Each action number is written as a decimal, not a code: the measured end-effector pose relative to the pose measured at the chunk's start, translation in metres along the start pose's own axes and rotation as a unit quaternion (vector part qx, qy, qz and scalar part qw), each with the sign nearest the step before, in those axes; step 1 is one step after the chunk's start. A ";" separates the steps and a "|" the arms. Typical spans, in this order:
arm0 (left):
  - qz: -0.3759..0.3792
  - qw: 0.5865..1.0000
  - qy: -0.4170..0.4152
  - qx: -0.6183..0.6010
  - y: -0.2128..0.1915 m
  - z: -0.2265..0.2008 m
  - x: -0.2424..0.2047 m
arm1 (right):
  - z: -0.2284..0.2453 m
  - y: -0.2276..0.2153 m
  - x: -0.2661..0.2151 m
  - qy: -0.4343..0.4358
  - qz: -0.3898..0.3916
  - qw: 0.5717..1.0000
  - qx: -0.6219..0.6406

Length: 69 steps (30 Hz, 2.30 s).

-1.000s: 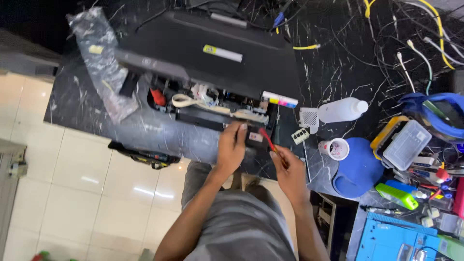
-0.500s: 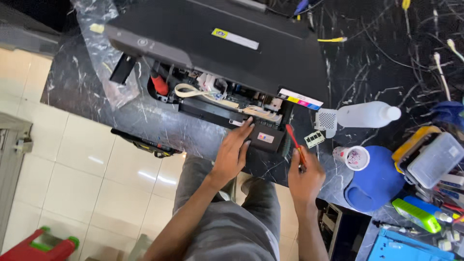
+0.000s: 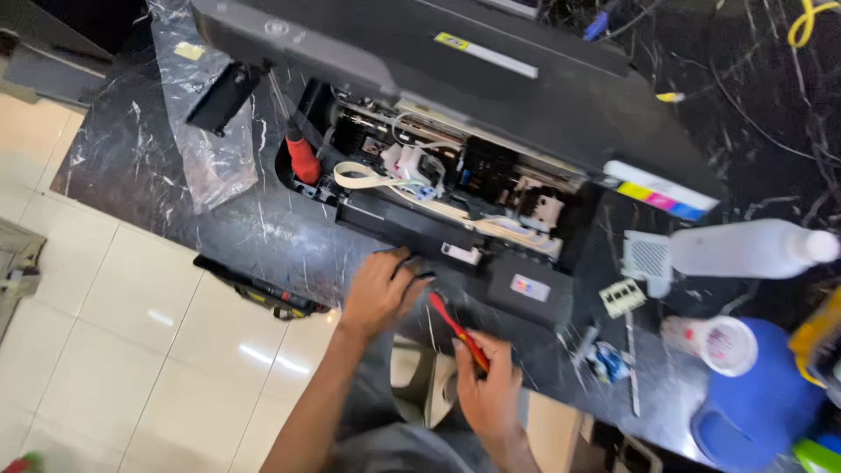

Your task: The person cleans the exterior and internal components of a disassembled printer using a toothbrush and an air blower. They then handle a set of ink cartridges, wiping them with a cloth.

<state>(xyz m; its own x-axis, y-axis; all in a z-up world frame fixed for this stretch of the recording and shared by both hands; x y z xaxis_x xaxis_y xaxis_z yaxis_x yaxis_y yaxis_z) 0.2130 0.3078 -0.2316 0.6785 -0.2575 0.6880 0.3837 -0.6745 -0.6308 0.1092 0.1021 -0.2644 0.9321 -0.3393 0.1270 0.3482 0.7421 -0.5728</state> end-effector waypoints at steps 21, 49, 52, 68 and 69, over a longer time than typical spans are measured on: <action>-0.126 0.989 0.040 0.062 -0.026 0.009 -0.028 | -0.033 0.072 -0.004 0.085 -0.068 0.991 0.083; 0.002 0.891 -0.335 -0.306 -0.051 0.202 -0.031 | 0.110 0.149 0.050 -0.376 -0.040 0.905 -0.192; -0.013 0.905 -0.314 -0.287 -0.048 0.208 -0.039 | 0.116 0.154 0.054 -0.381 -0.030 0.903 -0.197; 0.002 0.887 -0.334 -0.318 -0.050 0.206 -0.036 | 0.135 0.146 0.036 -0.358 -0.044 0.888 -0.284; 0.004 0.882 -0.339 -0.328 -0.048 0.207 -0.038 | 0.133 0.149 0.033 -0.361 -0.041 0.883 -0.299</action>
<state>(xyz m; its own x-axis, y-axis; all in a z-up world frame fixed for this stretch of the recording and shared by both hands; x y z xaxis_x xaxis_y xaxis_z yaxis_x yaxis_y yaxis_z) 0.2987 0.4934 -0.3021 0.9833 0.0592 0.1720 0.0837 -0.9868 -0.1386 0.2049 0.2780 -0.2378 0.8030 0.2388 0.5461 0.5026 0.2214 -0.8357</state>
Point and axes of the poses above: each hand's wrist, its own x-axis towards the middle knuckle, its own y-axis out of the palm, z = x × y, the point moved 8 cm from there along x, towards the middle knuckle, and after that the axes turned 13 degrees about -z, right-handed, at the moved point
